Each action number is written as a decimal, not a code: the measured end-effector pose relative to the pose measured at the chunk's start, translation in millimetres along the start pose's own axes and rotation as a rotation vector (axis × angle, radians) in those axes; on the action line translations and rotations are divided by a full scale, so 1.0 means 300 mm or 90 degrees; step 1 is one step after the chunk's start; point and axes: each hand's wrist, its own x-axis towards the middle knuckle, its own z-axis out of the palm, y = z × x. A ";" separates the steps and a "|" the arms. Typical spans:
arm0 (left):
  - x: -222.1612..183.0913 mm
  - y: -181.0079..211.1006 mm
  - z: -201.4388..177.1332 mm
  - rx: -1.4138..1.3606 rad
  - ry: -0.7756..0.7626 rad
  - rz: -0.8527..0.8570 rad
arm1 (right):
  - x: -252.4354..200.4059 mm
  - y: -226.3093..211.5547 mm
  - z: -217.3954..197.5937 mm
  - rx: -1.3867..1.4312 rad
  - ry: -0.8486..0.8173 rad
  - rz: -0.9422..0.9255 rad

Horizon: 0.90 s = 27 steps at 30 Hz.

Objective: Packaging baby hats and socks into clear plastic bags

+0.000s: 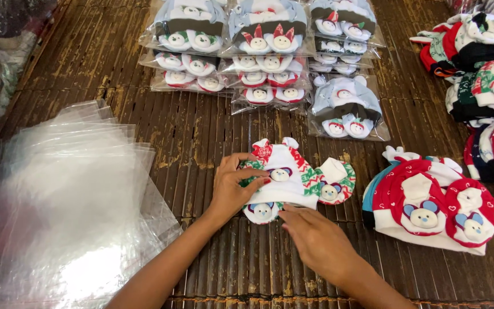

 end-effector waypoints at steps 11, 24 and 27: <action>0.025 0.013 -0.013 0.185 -0.164 -0.100 | 0.054 -0.006 0.070 -0.066 0.090 -0.144; 0.327 -0.325 0.171 0.194 -0.278 -0.173 | 0.141 0.028 0.220 -0.122 0.055 -0.126; 0.326 -0.226 0.126 0.036 -0.292 -0.280 | 0.150 0.024 0.201 -0.096 0.020 -0.133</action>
